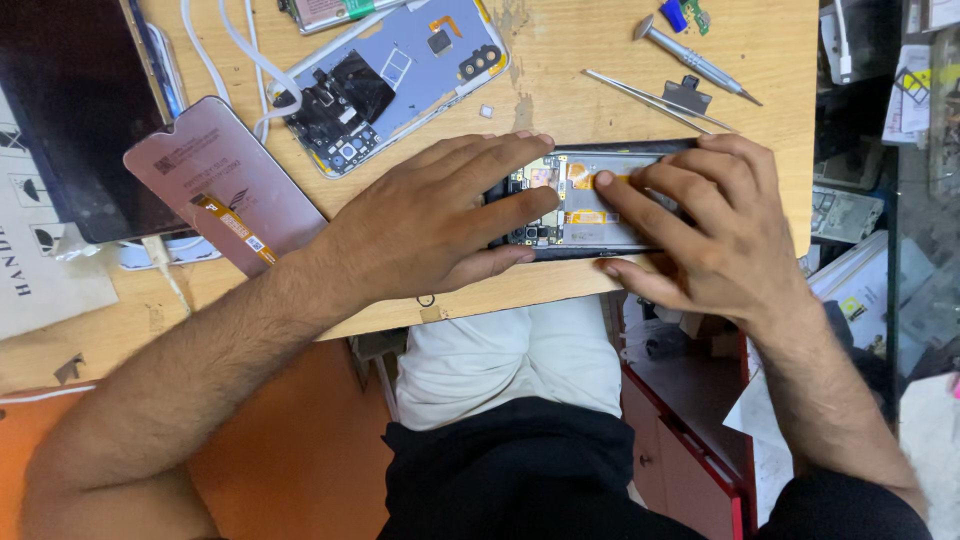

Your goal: The person aligns a new LCD screen with the phone frame, then places the motherboard inside and connects the ribbon cables. They apply adhesive to the frame and install the battery, securing it with a metal plate and screws.

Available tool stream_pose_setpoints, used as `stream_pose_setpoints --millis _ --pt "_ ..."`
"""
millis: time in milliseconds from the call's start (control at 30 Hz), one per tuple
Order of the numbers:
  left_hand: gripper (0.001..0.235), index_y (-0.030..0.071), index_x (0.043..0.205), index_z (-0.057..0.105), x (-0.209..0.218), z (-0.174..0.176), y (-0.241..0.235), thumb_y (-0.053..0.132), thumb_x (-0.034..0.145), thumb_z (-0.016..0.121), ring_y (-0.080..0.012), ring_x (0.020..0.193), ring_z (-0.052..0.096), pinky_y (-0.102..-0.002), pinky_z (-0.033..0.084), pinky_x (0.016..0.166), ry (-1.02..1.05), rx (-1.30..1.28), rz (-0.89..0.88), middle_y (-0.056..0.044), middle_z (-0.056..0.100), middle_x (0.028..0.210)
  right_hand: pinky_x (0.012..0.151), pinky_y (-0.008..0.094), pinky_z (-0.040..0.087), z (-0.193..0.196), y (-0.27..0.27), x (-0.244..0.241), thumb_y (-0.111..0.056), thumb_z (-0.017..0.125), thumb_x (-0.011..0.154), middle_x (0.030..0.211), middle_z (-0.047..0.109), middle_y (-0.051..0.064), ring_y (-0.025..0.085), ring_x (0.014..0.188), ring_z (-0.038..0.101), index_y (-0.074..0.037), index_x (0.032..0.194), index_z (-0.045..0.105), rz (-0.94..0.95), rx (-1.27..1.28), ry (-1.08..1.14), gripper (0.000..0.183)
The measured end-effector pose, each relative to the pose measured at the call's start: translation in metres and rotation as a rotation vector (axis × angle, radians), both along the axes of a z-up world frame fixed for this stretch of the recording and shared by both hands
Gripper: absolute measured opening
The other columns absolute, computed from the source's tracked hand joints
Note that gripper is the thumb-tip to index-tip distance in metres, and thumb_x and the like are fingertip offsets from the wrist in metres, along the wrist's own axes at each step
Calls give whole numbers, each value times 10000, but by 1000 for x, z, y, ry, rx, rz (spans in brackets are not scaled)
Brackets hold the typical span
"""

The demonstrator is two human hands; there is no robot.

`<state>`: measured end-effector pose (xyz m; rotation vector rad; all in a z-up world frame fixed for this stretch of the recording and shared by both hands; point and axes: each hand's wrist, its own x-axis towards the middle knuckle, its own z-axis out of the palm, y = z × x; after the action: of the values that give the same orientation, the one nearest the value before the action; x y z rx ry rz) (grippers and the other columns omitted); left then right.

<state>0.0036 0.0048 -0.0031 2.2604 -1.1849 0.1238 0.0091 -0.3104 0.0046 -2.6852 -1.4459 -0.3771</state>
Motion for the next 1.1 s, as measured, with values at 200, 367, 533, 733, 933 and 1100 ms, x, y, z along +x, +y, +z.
stream_pose_setpoints --millis 200,367,533,733,933,1100 --pt "569 98 1335 538 2 4 1 291 879 819 -362 1336 559 -460 485 1105 41 -27 2 -176 487 1472 1041 481 444 15 22 -6 -630 688 976 1148 637 75 246 1099 558 -121 1395 700 -30 -40 -16 660" --pt "589 70 1345 558 3 7 1 325 878 809 -337 1319 572 -449 486 1099 -10 15 8 -164 528 1453 1025 484 441 14 31 -8 -587 721 961 1154 610 89 266 1103 542 -95 1389 686 -33 23 20 653" --pt "646 65 1356 566 6 17 0 397 858 809 -336 1285 590 -446 493 1074 0 43 11 -153 561 1417 1049 524 399 13 32 -11 -509 755 879 1211 582 111 311 1150 511 -135 1377 683 -81 198 110 627" --pt "704 53 1358 555 -7 32 -11 473 849 802 -352 1263 579 -472 469 1054 -86 131 78 -169 575 1377 1094 517 379 12 28 -14 -479 751 859 1394 564 147 349 1276 501 -126 1346 665 -93 302 182 608" --pt "739 15 1395 523 -18 45 -21 432 845 788 -369 1257 569 -468 455 1066 -26 208 172 -183 579 1351 1101 532 347 5 30 -14 -481 692 845 1379 564 160 340 1272 505 -88 1340 640 -63 274 142 634" --pt "704 20 1414 507 -33 50 -31 397 882 771 -376 1272 564 -475 445 1073 33 189 262 -184 585 1374 1122 519 325 0 28 -15 -442 651 954 1448 566 125 285 1339 505 -123 1388 633 -53 312 148 539"
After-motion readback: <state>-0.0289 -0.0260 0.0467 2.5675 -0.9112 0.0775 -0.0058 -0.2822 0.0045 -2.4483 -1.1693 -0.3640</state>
